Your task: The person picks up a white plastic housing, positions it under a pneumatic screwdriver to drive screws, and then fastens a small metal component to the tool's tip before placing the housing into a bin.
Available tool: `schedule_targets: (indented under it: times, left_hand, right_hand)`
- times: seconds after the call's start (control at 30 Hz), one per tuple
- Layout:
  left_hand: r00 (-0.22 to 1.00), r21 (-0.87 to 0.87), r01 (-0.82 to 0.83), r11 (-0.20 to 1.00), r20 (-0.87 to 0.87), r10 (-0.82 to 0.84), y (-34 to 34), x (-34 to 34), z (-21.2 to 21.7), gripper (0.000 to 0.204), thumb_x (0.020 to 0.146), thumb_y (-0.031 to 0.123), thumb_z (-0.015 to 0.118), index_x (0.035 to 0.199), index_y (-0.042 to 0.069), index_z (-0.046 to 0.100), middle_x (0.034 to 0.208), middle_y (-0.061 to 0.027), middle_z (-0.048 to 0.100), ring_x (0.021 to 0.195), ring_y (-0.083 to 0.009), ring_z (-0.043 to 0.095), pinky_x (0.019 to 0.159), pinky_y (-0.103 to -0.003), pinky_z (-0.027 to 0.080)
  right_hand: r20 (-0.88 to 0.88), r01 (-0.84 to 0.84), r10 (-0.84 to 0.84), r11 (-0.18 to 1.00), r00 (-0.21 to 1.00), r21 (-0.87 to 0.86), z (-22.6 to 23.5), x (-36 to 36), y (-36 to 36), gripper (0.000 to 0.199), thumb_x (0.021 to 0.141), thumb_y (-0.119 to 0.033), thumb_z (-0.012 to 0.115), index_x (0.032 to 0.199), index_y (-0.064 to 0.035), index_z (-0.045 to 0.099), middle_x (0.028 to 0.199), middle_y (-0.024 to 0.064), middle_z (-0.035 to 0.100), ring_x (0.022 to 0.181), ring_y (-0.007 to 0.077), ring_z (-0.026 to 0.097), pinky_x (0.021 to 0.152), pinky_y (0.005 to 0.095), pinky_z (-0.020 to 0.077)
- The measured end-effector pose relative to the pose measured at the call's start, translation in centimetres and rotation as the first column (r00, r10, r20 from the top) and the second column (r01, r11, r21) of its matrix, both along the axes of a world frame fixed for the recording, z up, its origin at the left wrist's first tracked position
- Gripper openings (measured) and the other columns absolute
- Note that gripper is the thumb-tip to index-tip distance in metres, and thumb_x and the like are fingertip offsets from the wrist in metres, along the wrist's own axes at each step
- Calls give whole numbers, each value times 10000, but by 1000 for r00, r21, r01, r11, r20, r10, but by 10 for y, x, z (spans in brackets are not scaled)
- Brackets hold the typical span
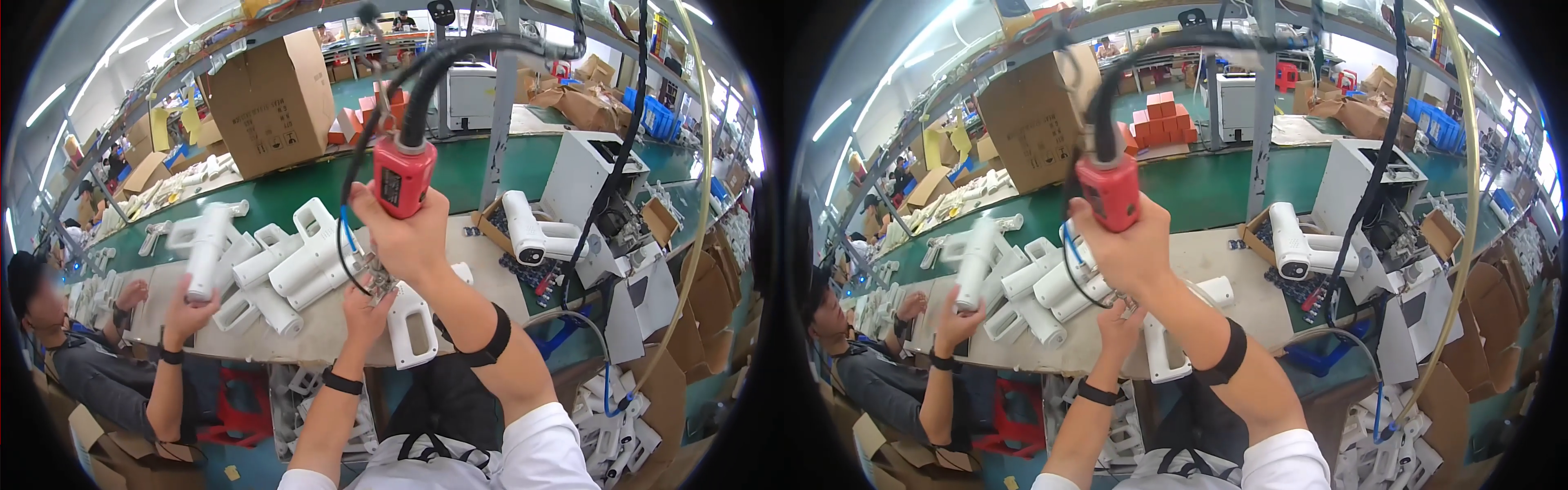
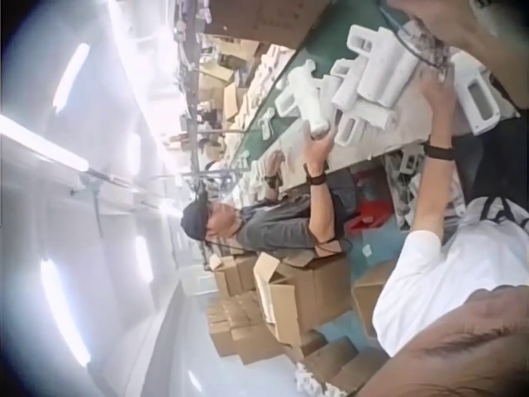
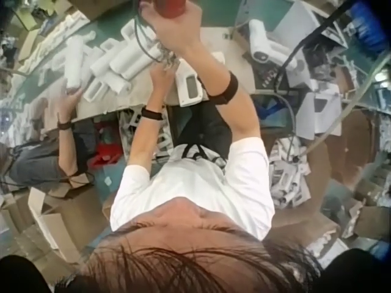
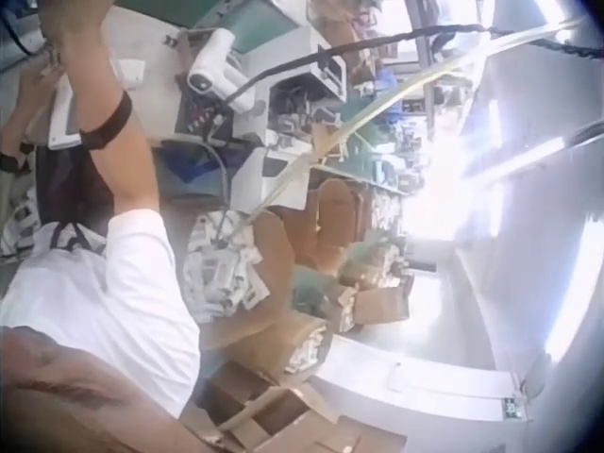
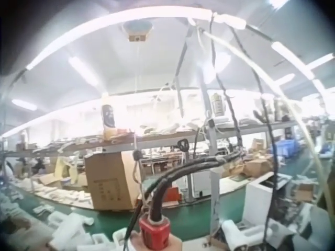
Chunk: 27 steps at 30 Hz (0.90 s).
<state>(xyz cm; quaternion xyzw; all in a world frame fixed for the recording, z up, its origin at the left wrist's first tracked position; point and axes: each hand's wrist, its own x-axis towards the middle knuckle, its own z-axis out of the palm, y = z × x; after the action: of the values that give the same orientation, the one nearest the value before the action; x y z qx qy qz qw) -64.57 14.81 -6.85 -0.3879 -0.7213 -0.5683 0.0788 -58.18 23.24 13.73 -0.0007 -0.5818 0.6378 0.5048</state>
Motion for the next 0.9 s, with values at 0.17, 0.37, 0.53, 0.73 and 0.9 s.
schedule_targets:
  times: [0.17, 0.37, 0.53, 0.73, 0.9]
  left_hand:
    - [962, 137, -40, 990, 272, 1, 3, -3, 21, 286, 716, 77, 740, 982, 31, 645, 927, -110, 650, 869, -258, 603, 780, -338, 470]
    - [984, 182, -3, 983, 175, -30, -5, 7, 10, 325, 698, 59, 750, 1000, 13, 637, 992, -75, 650, 986, -170, 589, 839, -332, 455]
    - [949, 48, 40, 998, 310, -52, -10, -3, 8, 494, 665, 100, 790, 1117, 21, 607, 1118, -94, 617, 1063, -203, 561, 913, -338, 425]
    - [976, 13, 25, 1000, 215, -28, -14, -8, -7, 602, 631, 131, 829, 1167, 8, 586, 1179, -105, 601, 1128, -223, 547, 973, -339, 409]
    - [939, 0, 17, 1000, 344, -16, -12, -10, -7, 634, 610, 139, 844, 1176, 12, 588, 1206, -122, 596, 1156, -232, 540, 999, -344, 401]
  right_hand:
    - [-17, -21, 24, 993, 1000, 116, 31, 9, -11, 148, 815, -118, 719, 800, 7, 640, 714, 0, 628, 651, 50, 547, 598, 217, 449]
    - [-110, 123, -111, 986, 988, 108, -7, 3, -15, 217, 777, -133, 706, 933, -3, 629, 703, 90, 658, 652, 79, 599, 629, 273, 490]
    - [-44, 32, -24, 981, 999, 192, 24, 13, -14, 227, 792, -149, 729, 912, 18, 633, 747, 52, 656, 683, 68, 583, 638, 247, 483]
    - [-146, 92, -63, 975, 987, 202, 38, 17, -6, 233, 823, -168, 736, 925, 28, 661, 753, 17, 647, 635, 55, 563, 540, 202, 455]
    - [27, 31, -34, 995, 999, 95, 30, 15, -6, 223, 828, -182, 728, 921, 13, 674, 648, -4, 611, 498, 32, 501, 419, 192, 373]
